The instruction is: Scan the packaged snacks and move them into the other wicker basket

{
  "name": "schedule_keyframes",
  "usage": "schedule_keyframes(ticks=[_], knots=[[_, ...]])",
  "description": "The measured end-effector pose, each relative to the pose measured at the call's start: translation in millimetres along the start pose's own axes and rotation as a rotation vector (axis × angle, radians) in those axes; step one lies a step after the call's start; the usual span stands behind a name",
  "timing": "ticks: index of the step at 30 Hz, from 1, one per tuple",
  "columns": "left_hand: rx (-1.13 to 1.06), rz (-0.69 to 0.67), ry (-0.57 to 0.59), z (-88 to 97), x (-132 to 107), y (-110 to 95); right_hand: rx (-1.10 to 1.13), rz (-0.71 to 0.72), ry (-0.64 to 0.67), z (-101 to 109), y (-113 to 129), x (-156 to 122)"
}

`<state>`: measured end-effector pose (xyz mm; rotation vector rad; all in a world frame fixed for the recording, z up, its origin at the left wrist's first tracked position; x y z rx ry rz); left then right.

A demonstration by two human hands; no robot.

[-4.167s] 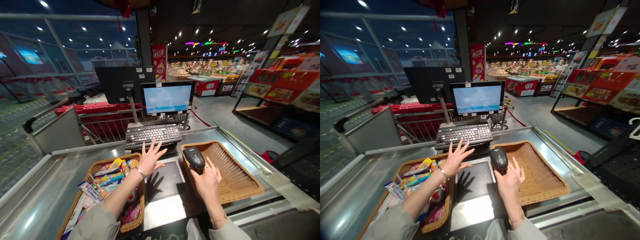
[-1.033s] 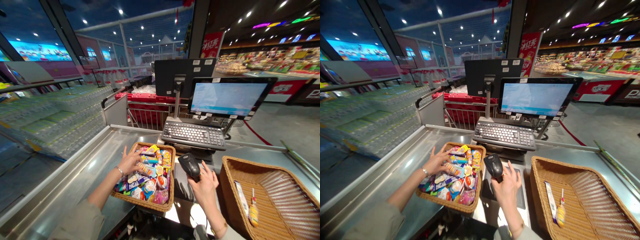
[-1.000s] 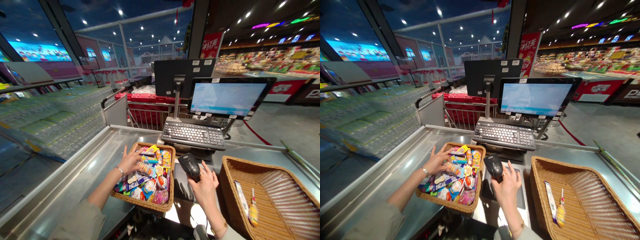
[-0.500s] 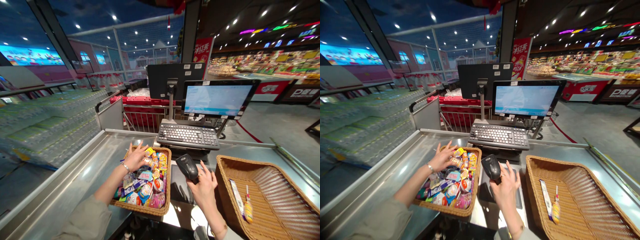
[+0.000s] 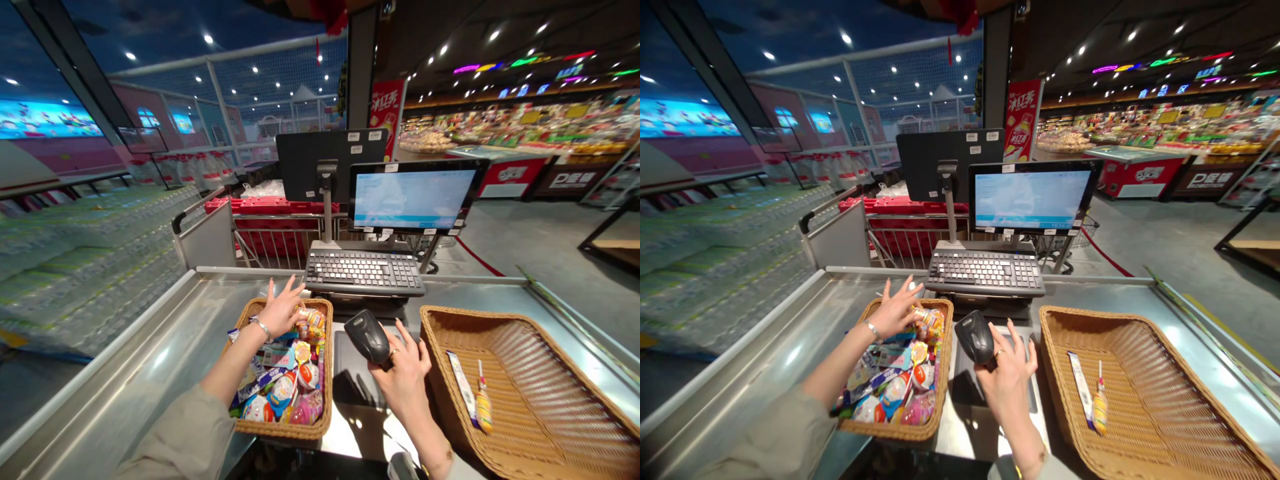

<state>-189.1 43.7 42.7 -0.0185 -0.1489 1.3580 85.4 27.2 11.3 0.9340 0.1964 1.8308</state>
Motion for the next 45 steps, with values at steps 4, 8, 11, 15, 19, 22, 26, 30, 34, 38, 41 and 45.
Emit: schedule_keyframes(ticks=[4, 8, 11, 15, 19, 22, 26, 30, 34, 38, 41, 45], knots=[[-0.003, -0.028, -0.017, 0.2, 10, -7, -0.008, -0.003, 0.009, 1, -1, 0], [-0.005, -0.039, -0.019, 0.3, 17, -13, -0.015, 0.001, 0.025, 3, 0, 0], [-0.010, -0.033, -0.013, -0.3, 21, -17, -0.016, 0.003, 0.046, 4, 0, -1], [-0.035, -0.046, -0.031, 0.0, 26, -23, -0.015, 0.011, 0.062, 6, 1, -1], [-0.026, -0.079, -0.062, 1.4, 29, -31, -0.018, 0.035, 0.064, 8, 3, -1], [-0.009, -0.104, -0.104, 3.2, 31, -36, -0.020, 0.048, 0.060, 10, 4, -2], [0.018, -0.144, -0.170, 6.0, 33, -43, -0.021, 0.057, 0.064, 11, 6, -2], [0.051, -0.176, -0.203, 9.0, 35, -50, -0.024, 0.057, 0.062, 12, 6, -2], [0.064, -0.184, -0.205, 10.6, 37, -54, -0.025, 0.055, 0.070, 12, 5, -2], [0.073, -0.195, -0.208, 11.0, 38, -55, -0.022, 0.055, 0.068, 12, 4, -1], [0.074, -0.193, -0.205, 10.9, 39, -55, -0.024, 0.057, 0.074, 11, 3, 0], [0.069, -0.196, -0.207, 11.9, 40, -55, -0.028, 0.051, 0.085, 10, 2, 1]])
Point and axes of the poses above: each hand's wrist, its own x-axis towards the middle knuckle, its own z-axis out of the back of the hand, y = z × x, the point moved 8 cm from there along x, towards the middle knuckle, and after that the axes turned 4 degrees about -z, right-handed, at the moved point
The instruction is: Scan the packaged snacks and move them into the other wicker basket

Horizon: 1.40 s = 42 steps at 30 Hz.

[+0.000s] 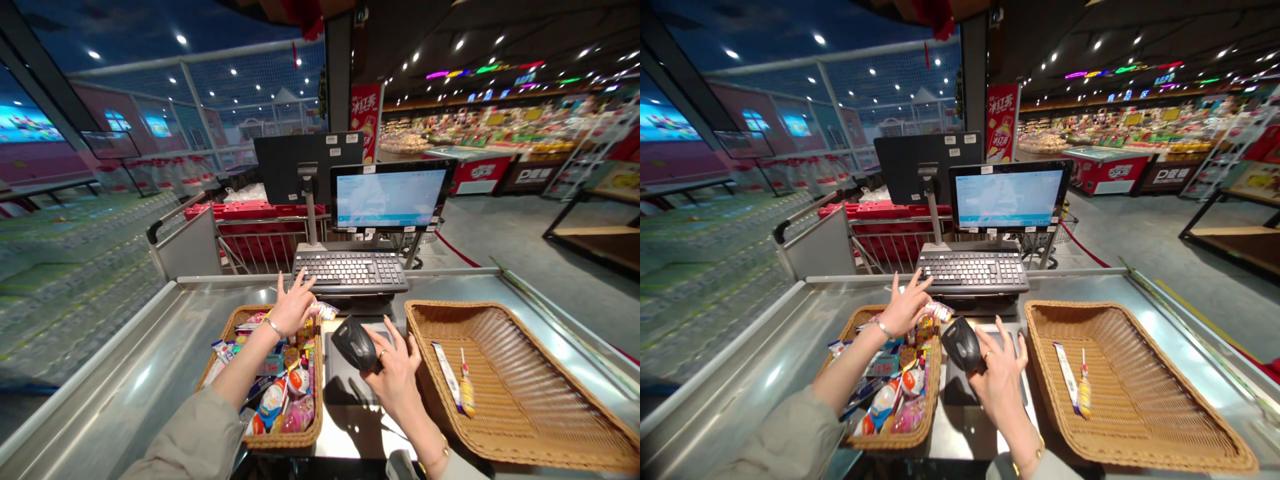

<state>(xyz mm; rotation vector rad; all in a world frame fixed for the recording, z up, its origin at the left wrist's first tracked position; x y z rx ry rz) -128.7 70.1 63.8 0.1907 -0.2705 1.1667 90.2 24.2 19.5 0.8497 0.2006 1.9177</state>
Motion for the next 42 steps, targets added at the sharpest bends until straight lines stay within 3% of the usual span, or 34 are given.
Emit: schedule_keyframes(ticks=[13, 22, 42], knots=[[-0.001, -0.001, -0.020, 1.9, 2, -2, -0.002, -0.008, 0.030, 0, -1, 3], [0.002, -0.024, -0.029, 2.9, 4, -7, 0.010, -0.047, -0.044, 8, -9, 0], [-0.030, -0.214, -0.024, -5.8, 50, -66, -0.104, -0.267, -0.240, 50, -61, -26]])
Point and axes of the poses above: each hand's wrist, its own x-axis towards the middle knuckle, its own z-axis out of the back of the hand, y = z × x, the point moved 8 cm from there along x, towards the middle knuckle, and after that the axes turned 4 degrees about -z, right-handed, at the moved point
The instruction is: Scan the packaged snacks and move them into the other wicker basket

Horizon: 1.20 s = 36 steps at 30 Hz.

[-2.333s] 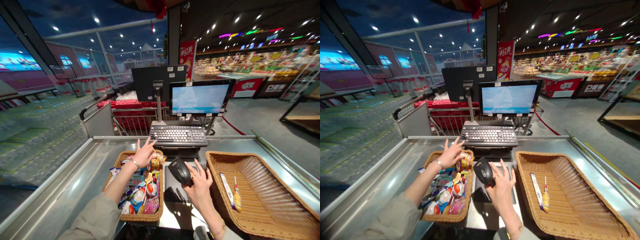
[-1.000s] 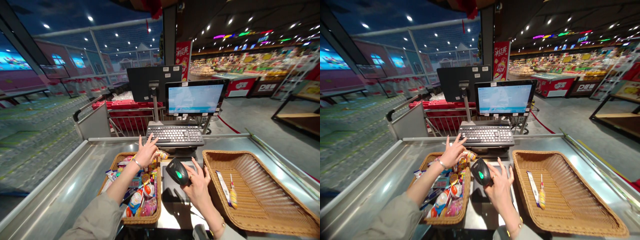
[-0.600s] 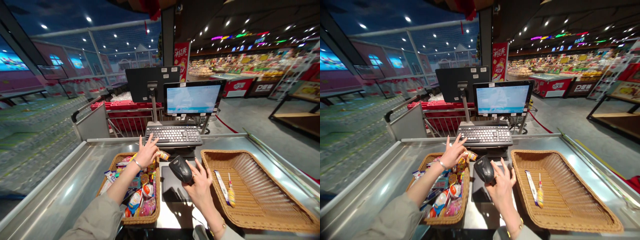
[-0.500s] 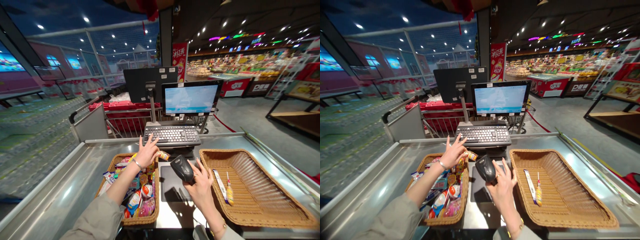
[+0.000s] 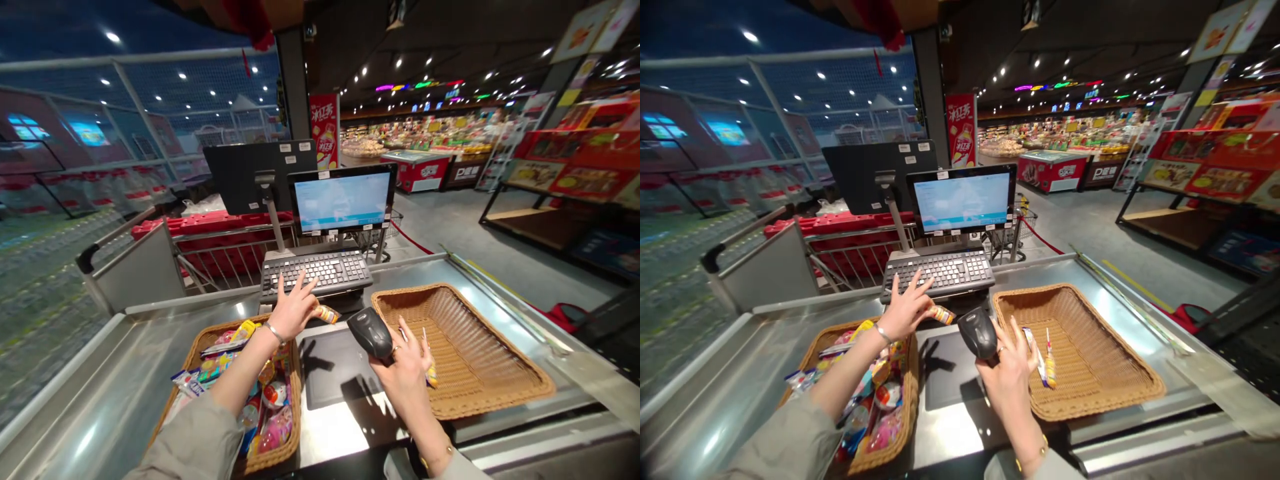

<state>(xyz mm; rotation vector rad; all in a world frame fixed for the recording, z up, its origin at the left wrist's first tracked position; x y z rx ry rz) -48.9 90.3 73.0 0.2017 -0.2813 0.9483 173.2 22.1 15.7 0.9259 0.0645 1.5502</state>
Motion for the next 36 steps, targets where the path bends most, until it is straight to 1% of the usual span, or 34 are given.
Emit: schedule_keyframes(ticks=[3, 8, 16, 23, 31, 36], knots=[[-0.003, -0.041, -0.008, -3.4, 10, -8, -0.012, -0.054, -0.026, 7, -10, 1], [-0.024, -0.093, -0.016, -9.1, 26, -21, -0.043, -0.081, -0.068, 18, -25, 2], [-0.030, -0.177, 0.013, -20.3, 53, -43, -0.072, -0.185, -0.136, 42, -51, 3], [-0.076, -0.247, 0.014, -27.9, 71, -68, -0.123, -0.267, -0.232, 64, -80, -1], [-0.072, -0.333, 0.007, -43.0, 96, -96, -0.168, -0.361, -0.323, 87, -113, -8], [-0.088, -0.403, 0.017, -53.7, 111, -116, -0.197, -0.358, -0.373, 98, -124, -10]])
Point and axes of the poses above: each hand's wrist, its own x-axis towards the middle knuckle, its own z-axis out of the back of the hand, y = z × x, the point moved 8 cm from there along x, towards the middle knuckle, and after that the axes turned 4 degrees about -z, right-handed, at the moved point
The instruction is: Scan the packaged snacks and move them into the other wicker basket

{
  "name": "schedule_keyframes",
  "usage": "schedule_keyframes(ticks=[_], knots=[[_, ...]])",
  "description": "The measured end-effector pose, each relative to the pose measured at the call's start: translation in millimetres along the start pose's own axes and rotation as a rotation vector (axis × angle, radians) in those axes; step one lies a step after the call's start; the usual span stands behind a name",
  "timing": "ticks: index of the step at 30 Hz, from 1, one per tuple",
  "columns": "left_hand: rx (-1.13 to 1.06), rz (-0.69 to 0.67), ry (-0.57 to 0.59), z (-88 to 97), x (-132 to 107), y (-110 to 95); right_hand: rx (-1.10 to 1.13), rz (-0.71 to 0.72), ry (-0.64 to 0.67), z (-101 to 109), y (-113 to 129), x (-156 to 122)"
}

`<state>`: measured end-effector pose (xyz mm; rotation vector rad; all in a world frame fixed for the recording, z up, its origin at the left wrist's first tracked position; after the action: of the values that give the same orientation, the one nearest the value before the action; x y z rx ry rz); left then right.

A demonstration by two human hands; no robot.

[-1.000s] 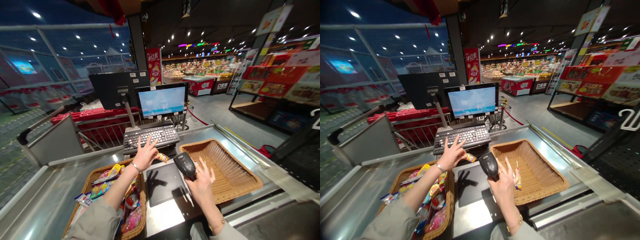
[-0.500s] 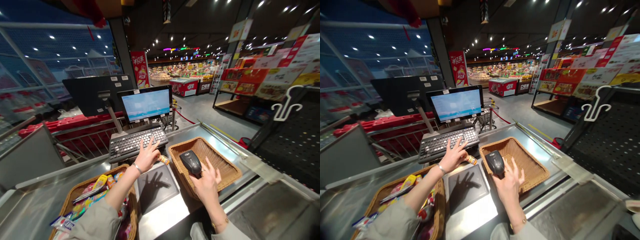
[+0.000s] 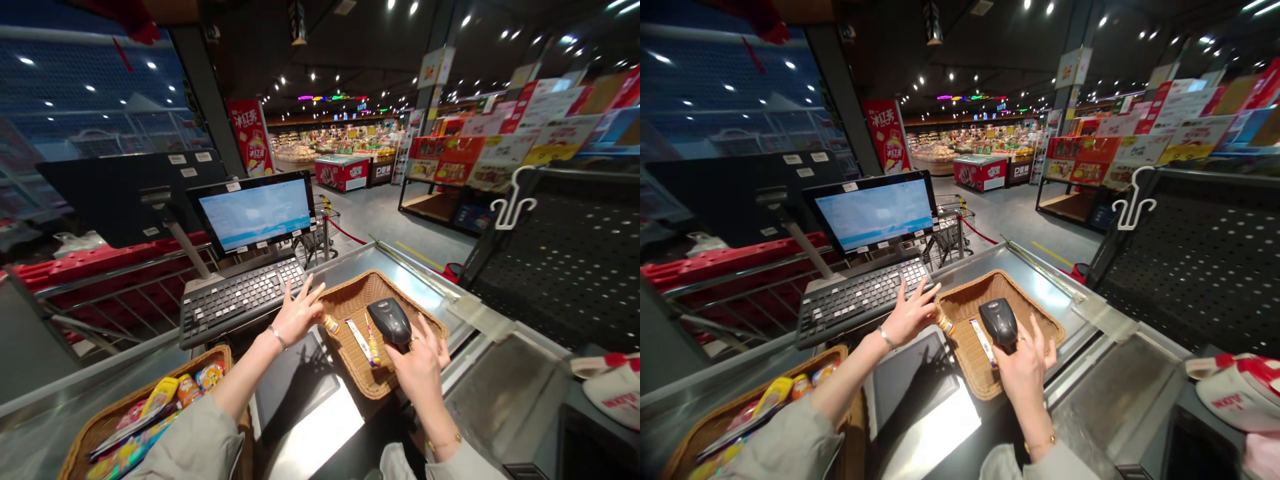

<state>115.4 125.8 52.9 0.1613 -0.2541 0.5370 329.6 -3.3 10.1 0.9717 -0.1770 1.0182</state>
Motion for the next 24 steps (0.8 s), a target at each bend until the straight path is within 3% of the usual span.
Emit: schedule_keyframes(ticks=[5, 11, 17, 24], knots=[[-0.036, -0.028, -0.003, -13.2, 17, -11, -0.027, -0.005, -0.033, 4, -9, 4], [0.053, 0.068, -0.024, -7.1, 16, -5, -0.004, 0.008, -0.004, -3, -7, 6], [0.165, 0.165, 0.004, -1.1, -13, 7, 0.051, 0.021, 0.092, -22, 11, 2], [0.210, 0.285, 0.019, 10.8, -67, 20, 0.122, 0.096, 0.176, -42, 49, -12]])
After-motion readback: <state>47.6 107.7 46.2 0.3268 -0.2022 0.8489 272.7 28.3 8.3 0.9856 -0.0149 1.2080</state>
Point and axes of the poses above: each hand's wrist, its own x-axis towards the middle knuckle, its own z-axis out of the back of the hand, y = z × x, the point moved 8 cm from there along x, towards the middle knuckle, and after that the axes turned 4 degrees about -z, right-handed, at the moved point
